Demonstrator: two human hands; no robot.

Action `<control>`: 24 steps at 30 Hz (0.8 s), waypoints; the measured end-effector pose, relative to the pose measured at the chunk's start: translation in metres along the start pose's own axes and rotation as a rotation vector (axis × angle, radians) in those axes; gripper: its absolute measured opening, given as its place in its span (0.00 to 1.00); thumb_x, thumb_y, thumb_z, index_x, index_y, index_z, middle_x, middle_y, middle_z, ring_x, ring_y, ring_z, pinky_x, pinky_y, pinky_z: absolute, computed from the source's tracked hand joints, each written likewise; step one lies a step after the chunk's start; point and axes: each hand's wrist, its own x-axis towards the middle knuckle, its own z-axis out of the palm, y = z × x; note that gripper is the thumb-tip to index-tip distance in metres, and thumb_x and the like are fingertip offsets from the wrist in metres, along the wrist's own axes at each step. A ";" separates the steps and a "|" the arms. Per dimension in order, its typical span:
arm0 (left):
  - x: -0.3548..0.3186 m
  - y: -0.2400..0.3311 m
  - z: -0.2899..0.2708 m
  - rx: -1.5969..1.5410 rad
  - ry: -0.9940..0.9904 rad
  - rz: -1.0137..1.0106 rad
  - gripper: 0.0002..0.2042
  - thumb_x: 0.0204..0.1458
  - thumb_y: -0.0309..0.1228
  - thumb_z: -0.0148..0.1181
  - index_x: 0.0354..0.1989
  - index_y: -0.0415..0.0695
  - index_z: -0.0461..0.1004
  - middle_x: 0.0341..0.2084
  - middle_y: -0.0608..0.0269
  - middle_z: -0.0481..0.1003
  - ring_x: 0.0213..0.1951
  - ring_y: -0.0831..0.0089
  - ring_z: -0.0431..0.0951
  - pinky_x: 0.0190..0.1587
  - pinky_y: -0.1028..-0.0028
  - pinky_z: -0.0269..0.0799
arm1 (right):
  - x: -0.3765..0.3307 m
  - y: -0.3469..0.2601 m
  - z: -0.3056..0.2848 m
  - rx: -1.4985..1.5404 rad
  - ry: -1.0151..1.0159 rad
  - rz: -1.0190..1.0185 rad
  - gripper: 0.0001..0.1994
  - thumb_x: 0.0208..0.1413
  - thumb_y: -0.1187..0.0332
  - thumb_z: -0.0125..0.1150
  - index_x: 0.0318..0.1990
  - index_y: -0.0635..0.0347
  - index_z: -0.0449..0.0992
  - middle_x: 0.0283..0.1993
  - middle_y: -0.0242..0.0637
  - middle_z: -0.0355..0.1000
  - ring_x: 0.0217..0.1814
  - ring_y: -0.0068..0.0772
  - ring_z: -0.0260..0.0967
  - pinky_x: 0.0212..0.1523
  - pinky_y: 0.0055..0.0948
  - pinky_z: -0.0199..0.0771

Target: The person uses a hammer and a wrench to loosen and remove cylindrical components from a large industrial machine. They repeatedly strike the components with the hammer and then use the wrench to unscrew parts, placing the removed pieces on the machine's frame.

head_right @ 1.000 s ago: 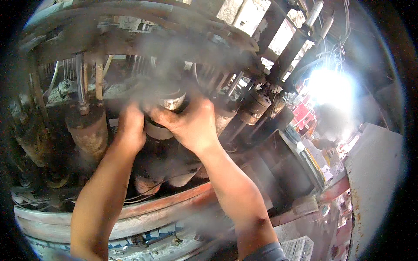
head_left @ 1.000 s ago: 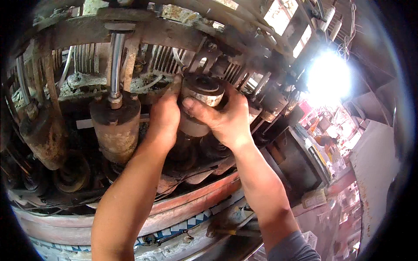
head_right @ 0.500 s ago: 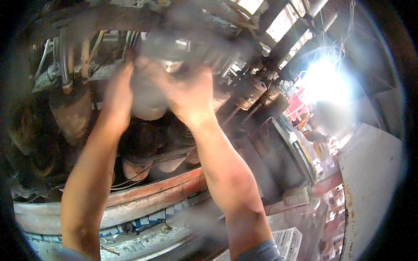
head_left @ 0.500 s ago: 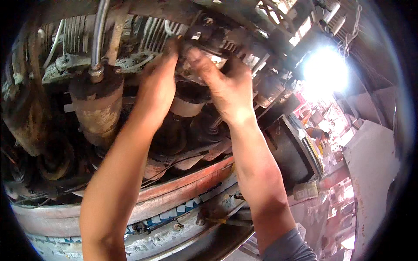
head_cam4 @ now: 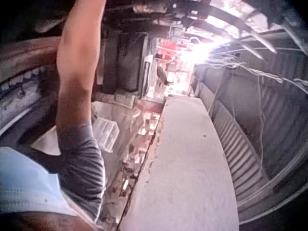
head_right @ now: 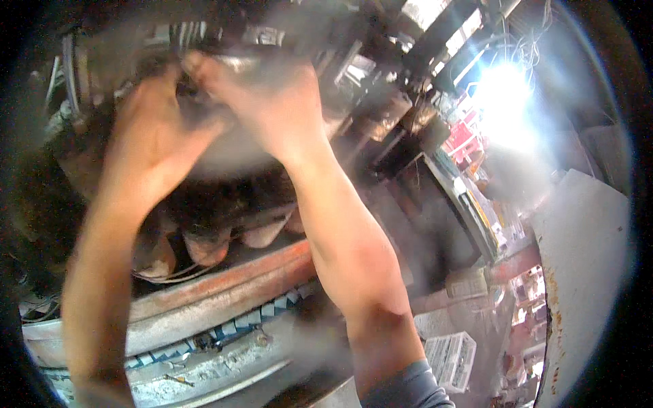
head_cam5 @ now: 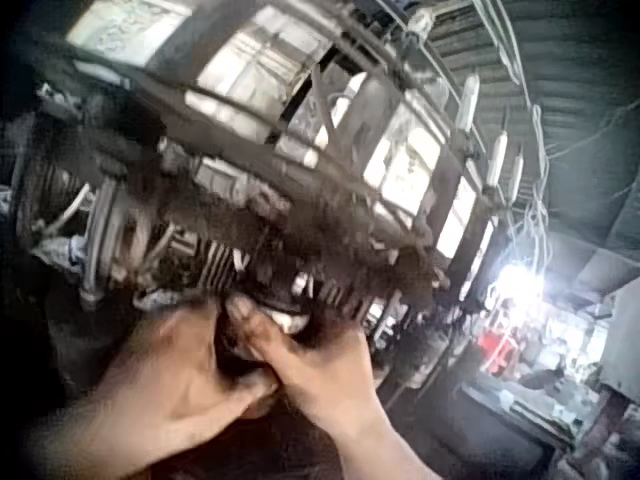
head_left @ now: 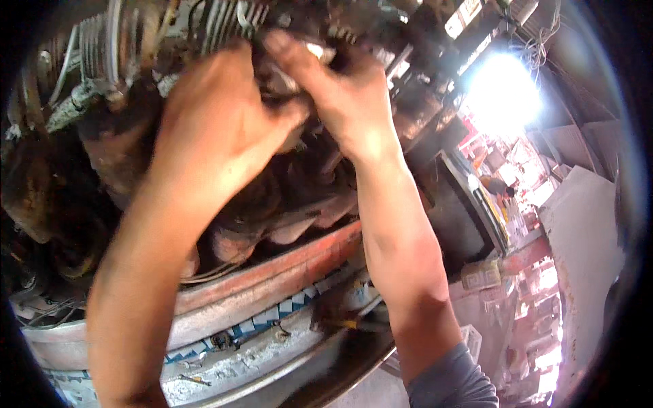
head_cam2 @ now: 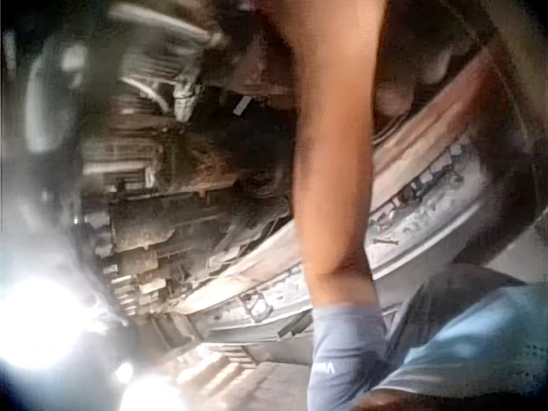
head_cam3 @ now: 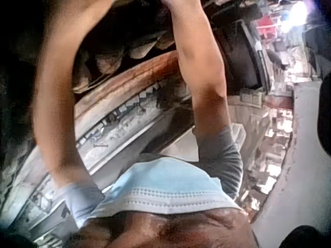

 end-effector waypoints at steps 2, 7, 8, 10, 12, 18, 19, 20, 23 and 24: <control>0.006 0.011 -0.017 0.039 -0.073 -0.036 0.34 0.44 0.44 0.68 0.56 0.35 0.66 0.51 0.39 0.71 0.55 0.48 0.71 0.57 0.59 0.67 | 0.004 0.004 0.001 -0.033 0.046 -0.004 0.20 0.51 0.60 0.71 0.43 0.69 0.78 0.37 0.36 0.78 0.38 0.23 0.74 0.43 0.24 0.74; 0.005 -0.003 -0.008 0.020 -0.029 0.023 0.32 0.48 0.47 0.66 0.56 0.40 0.66 0.49 0.43 0.73 0.52 0.51 0.74 0.54 0.61 0.68 | -0.015 0.007 -0.002 -0.010 0.114 0.060 0.30 0.54 0.44 0.59 0.45 0.68 0.78 0.42 0.43 0.77 0.44 0.30 0.75 0.44 0.28 0.75; 0.006 -0.003 -0.007 -0.055 0.009 0.052 0.32 0.48 0.48 0.66 0.56 0.40 0.66 0.48 0.44 0.74 0.51 0.53 0.74 0.54 0.61 0.68 | -0.022 0.001 -0.004 0.002 0.127 0.091 0.28 0.57 0.45 0.56 0.47 0.67 0.77 0.44 0.42 0.77 0.46 0.27 0.73 0.44 0.27 0.74; 0.005 -0.008 -0.003 -0.189 0.091 0.103 0.33 0.48 0.49 0.67 0.56 0.41 0.66 0.46 0.48 0.75 0.50 0.56 0.75 0.53 0.63 0.68 | -0.035 0.013 0.003 0.001 0.169 0.061 0.33 0.63 0.40 0.43 0.51 0.64 0.76 0.49 0.42 0.75 0.51 0.27 0.71 0.45 0.27 0.74; 0.008 -0.002 0.000 -0.288 -0.007 0.006 0.33 0.48 0.48 0.67 0.58 0.41 0.66 0.48 0.51 0.74 0.51 0.61 0.73 0.55 0.66 0.66 | -0.050 0.035 0.005 0.145 0.128 0.259 0.34 0.63 0.38 0.41 0.52 0.64 0.75 0.47 0.40 0.75 0.47 0.26 0.72 0.42 0.25 0.74; 0.009 -0.005 0.003 -0.243 0.124 0.117 0.31 0.49 0.45 0.67 0.58 0.42 0.67 0.49 0.54 0.74 0.52 0.64 0.73 0.55 0.68 0.66 | -0.051 0.052 0.031 0.558 0.094 0.414 0.22 0.66 0.50 0.41 0.44 0.62 0.70 0.27 0.38 0.69 0.21 0.28 0.64 0.19 0.27 0.60; 0.012 -0.009 0.002 -0.327 0.046 0.105 0.30 0.49 0.45 0.67 0.58 0.42 0.67 0.49 0.54 0.74 0.52 0.64 0.73 0.54 0.69 0.67 | -0.050 0.049 0.032 0.619 0.119 0.454 0.21 0.66 0.51 0.42 0.43 0.63 0.70 0.25 0.37 0.68 0.19 0.28 0.62 0.18 0.27 0.59; 0.014 -0.014 0.000 -0.402 -0.031 0.088 0.30 0.49 0.45 0.67 0.58 0.42 0.67 0.50 0.54 0.73 0.52 0.65 0.73 0.53 0.69 0.68 | -0.048 0.044 0.033 0.688 0.138 0.497 0.19 0.65 0.53 0.43 0.42 0.63 0.70 0.23 0.36 0.67 0.17 0.27 0.60 0.17 0.26 0.58; -0.002 0.039 -0.013 -0.369 -0.111 -0.078 0.26 0.53 0.38 0.65 0.57 0.42 0.63 0.48 0.56 0.73 0.51 0.68 0.72 0.55 0.68 0.68 | -0.047 0.038 0.028 0.606 0.168 0.459 0.17 0.64 0.56 0.45 0.40 0.63 0.70 0.21 0.35 0.66 0.15 0.27 0.59 0.16 0.25 0.55; -0.002 0.042 -0.008 -0.345 -0.122 -0.064 0.26 0.53 0.38 0.65 0.57 0.42 0.63 0.48 0.56 0.73 0.50 0.68 0.72 0.55 0.68 0.68 | -0.048 0.044 0.028 0.594 0.178 0.425 0.17 0.64 0.55 0.46 0.39 0.63 0.70 0.21 0.35 0.66 0.15 0.27 0.59 0.15 0.25 0.55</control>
